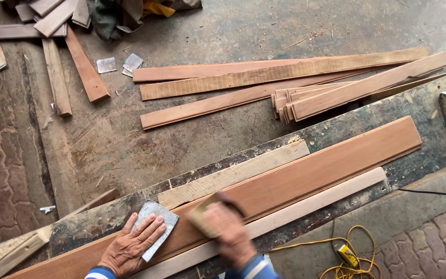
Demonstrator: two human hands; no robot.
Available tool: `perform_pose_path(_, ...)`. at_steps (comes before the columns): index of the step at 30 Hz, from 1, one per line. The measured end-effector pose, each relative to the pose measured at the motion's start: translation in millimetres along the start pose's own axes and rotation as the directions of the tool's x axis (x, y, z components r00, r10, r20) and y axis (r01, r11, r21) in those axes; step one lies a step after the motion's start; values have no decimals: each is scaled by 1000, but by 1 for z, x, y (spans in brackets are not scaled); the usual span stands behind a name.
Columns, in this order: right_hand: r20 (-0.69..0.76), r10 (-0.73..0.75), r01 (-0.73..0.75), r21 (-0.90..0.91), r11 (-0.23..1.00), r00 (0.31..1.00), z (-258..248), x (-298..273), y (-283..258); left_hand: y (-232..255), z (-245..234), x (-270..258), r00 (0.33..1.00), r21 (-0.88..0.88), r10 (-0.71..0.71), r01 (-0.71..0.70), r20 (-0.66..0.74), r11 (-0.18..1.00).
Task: Sand a wooden plank using a power sander and sandpaper.
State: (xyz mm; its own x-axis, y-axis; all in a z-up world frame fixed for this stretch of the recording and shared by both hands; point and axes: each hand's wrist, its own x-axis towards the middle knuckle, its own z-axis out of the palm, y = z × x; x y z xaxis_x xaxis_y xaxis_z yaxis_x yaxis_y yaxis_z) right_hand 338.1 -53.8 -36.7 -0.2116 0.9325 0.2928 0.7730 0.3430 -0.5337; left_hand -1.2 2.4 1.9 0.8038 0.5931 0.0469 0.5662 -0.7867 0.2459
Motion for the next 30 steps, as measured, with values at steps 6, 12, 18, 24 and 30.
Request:
perform_pose_path(6, -171, 655, -677, -163, 718, 736, -110, 6, 154, 3, -2, 2, 1000, -1, -24, 24, -2, 1000)
perform_pose_path(12, -169, 160, -161, 9, 987, 973, -17, -30, -18, 1, -1, 1, 999, 5, 2, -2, 40, 1000)
perform_pose_path(18, -298, 185, -248, -191, 950, 936, -91, -36, 84, 5, 0, 1, 999, 13, -15, 15, 46, 1000)
perform_pose_path(24, -390, 324, -451, -296, 842, 862, -113, -37, 138, 1, 9, -5, 983, 40, -47, 41, 178, 998)
perform_pose_path(30, -24, 127, -127, 20, 992, 992, -67, -33, 17, -13, 63, -20, 990, 206, 125, -137, 68, 969)
